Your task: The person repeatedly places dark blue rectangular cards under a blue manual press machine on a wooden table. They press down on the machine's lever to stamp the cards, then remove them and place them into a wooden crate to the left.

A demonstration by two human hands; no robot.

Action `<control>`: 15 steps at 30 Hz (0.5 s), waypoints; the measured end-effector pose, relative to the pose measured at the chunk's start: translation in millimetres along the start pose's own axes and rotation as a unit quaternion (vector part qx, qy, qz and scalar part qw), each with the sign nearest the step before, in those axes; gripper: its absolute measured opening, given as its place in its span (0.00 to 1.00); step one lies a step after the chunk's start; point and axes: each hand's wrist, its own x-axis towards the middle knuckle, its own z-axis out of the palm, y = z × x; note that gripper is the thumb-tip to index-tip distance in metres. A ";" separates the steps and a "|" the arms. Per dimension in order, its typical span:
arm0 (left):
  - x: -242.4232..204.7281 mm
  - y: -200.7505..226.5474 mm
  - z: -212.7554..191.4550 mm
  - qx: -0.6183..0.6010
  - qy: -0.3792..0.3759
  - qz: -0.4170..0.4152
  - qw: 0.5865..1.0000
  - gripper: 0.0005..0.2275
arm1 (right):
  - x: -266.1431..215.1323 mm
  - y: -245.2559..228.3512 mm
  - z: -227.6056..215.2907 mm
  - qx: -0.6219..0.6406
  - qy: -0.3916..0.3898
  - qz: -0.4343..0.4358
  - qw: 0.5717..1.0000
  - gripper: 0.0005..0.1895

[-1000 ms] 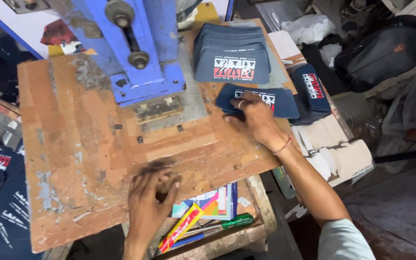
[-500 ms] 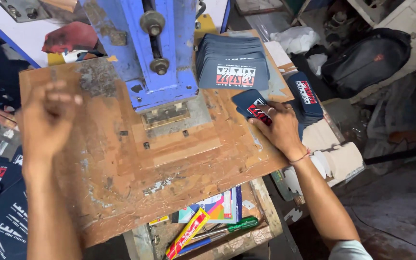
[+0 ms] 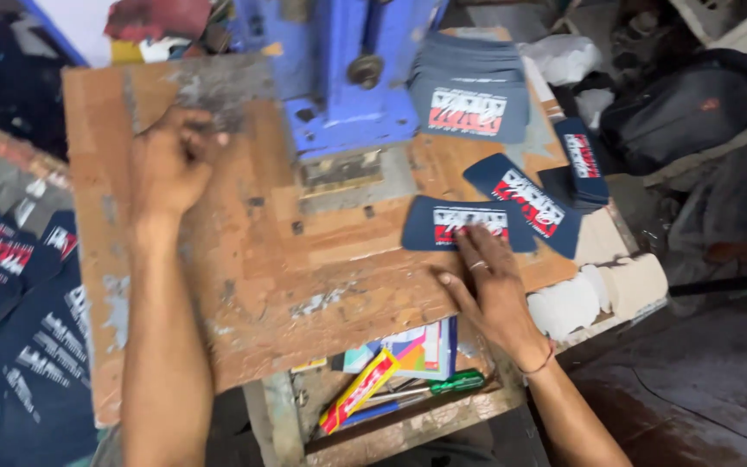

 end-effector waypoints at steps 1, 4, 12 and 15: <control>-0.3 2.6 3.9 0.004 0.001 -0.009 1.000 0.11 | -1.9 -2.0 3.3 0.005 -0.007 -0.005 1.000 0.29; -3.1 4.0 12.1 -0.033 -0.006 0.017 0.999 0.09 | 8.0 -3.6 23.0 -0.015 -0.054 0.005 0.998 0.40; -3.4 26.6 24.3 0.001 -0.167 -0.011 0.986 0.13 | 117.2 -47.9 81.1 -0.074 -0.187 -0.054 0.978 0.39; -4.9 15.5 34.7 -0.027 -0.152 0.037 0.987 0.16 | 106.3 -74.9 91.7 -0.007 -0.119 -0.153 0.981 0.40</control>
